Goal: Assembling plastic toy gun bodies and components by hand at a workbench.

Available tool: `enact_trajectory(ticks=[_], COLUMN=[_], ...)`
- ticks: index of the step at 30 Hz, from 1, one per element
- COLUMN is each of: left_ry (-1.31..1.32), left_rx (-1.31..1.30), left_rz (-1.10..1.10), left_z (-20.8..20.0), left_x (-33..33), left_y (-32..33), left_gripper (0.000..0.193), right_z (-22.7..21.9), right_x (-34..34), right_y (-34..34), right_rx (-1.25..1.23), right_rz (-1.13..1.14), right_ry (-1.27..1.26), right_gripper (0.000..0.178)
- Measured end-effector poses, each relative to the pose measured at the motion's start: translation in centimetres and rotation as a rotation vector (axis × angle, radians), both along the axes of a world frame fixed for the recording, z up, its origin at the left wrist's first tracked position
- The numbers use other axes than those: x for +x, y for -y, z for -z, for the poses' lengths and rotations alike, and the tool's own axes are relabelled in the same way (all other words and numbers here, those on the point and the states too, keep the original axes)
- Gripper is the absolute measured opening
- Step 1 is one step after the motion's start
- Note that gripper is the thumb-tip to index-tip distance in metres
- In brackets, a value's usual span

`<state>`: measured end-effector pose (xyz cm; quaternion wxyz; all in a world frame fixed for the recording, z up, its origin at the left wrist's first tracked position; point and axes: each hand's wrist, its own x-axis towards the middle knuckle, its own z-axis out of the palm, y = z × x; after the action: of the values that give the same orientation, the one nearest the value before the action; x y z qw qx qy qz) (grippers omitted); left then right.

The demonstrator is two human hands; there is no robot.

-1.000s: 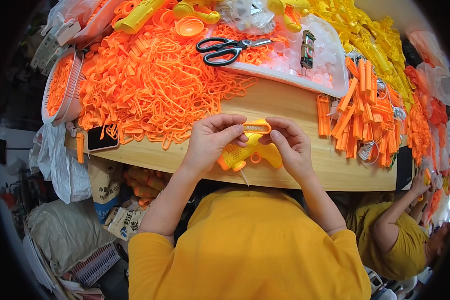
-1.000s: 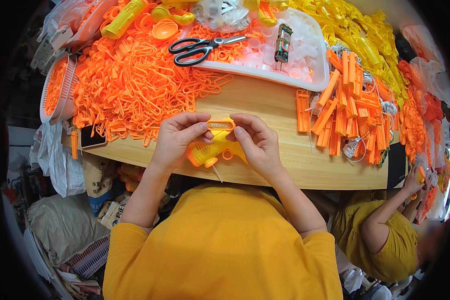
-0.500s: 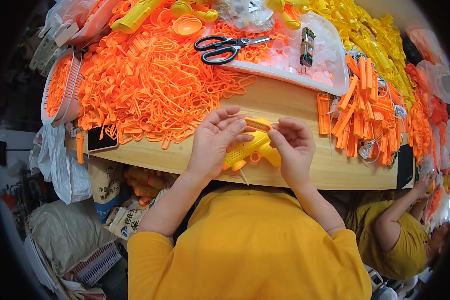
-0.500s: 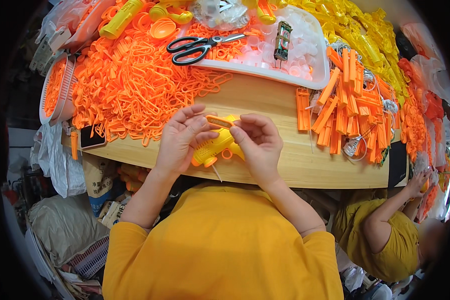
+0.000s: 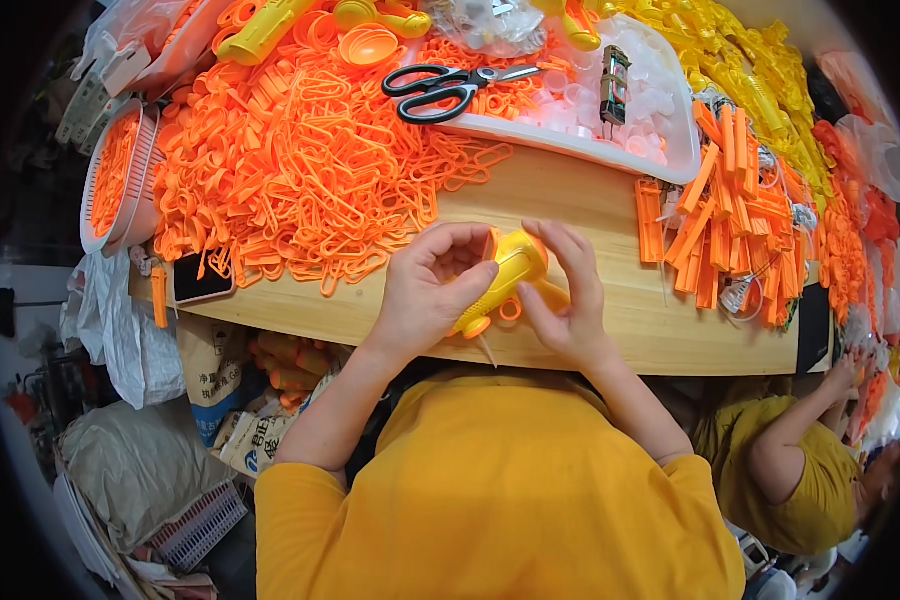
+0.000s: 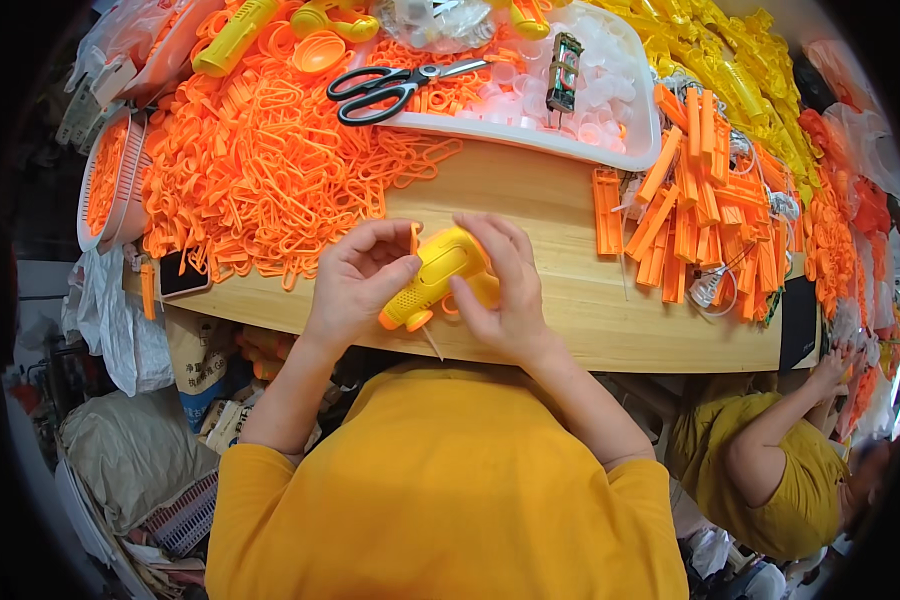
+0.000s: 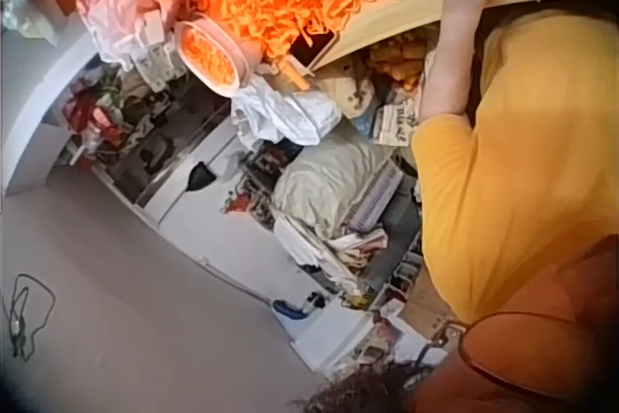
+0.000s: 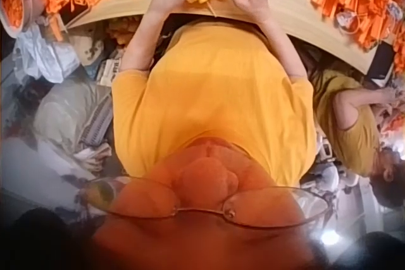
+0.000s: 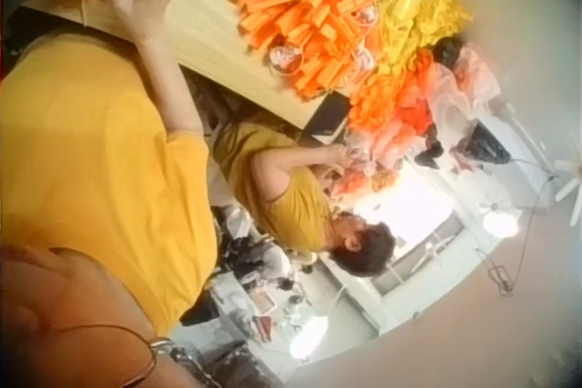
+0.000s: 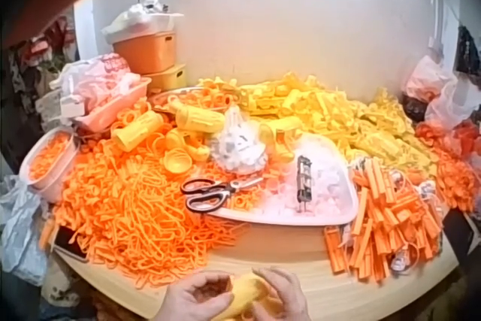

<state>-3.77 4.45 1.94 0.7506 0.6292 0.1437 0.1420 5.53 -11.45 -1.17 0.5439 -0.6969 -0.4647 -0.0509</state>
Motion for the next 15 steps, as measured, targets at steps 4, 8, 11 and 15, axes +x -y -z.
enact_trajectory(ticks=[4, 8, 11, 15], left_ry=[0.003, 0.023, 0.061, 0.066], left_rx=[0.76, 1.004, 1.096, 1.114], left_rz=[0.078, 0.126, 0.162, 0.185], left_z=[-1.6, -1.1, -1.0, -1.0], left_x=[0.0, 0.4, 0.8, 0.8], left_y=[-0.4, -0.2, -0.4, -0.3], left_gripper=[0.025, 0.024, 0.02, 0.026], right_z=[1.5, 1.7, 2.3, 2.3], right_x=[-0.4, -1.5, -1.7, -1.9], right_y=[0.1, -0.8, -0.9, -1.0], right_rx=[-0.046, 0.093, 0.088, 0.114], right_rz=[-0.079, -0.119, -0.116, -0.094], right_ry=[-0.523, -0.755, -0.734, -0.741], right_gripper=[0.054, 0.046, 0.046, 0.046])
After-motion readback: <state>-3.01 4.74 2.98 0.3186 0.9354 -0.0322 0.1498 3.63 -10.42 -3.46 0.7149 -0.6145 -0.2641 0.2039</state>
